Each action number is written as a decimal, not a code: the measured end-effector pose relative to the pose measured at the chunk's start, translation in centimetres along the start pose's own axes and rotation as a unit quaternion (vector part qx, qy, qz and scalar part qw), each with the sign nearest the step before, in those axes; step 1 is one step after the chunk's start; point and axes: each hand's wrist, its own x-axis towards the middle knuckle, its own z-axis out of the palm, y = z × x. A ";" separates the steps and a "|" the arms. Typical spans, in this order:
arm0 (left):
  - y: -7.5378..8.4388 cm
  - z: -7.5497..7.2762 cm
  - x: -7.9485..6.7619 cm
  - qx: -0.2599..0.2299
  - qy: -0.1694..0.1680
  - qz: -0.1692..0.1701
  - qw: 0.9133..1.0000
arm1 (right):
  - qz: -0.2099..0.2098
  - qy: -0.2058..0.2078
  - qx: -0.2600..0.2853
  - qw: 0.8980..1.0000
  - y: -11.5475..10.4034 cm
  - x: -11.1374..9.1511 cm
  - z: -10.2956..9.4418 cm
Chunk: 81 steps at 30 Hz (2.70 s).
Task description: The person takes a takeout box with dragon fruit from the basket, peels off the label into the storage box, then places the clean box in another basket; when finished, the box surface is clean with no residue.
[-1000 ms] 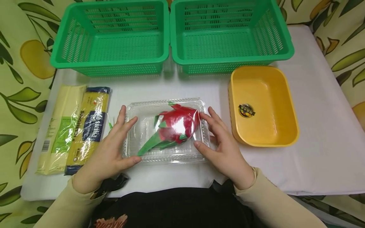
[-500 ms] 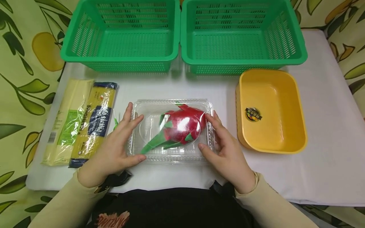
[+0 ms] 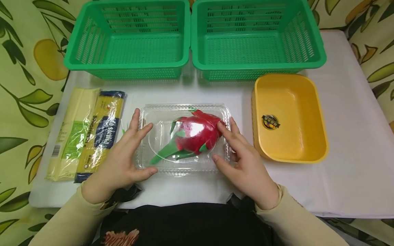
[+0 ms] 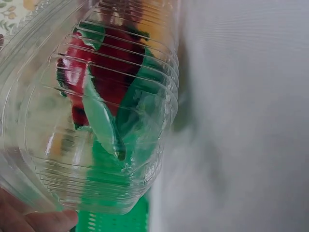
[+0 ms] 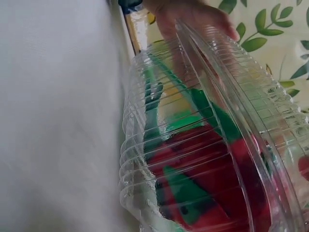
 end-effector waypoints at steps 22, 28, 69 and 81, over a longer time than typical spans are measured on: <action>4.2 -4.9 8.6 0.025 0.027 0.073 0.997 | -0.066 0.017 -0.048 0.997 -5.3 3.7 -7.6; 4.9 -5.7 12.7 0.008 0.015 0.051 0.999 | -0.029 0.016 0.085 0.996 -5.5 6.0 -10.2; 4.6 -2.9 33.8 -0.064 -0.091 -0.118 0.987 | 0.101 0.092 0.228 0.964 -0.9 22.6 -22.8; 3.6 -1.8 37.1 -0.098 -0.138 -0.187 0.968 | 0.216 0.060 0.196 0.955 1.8 24.8 -23.0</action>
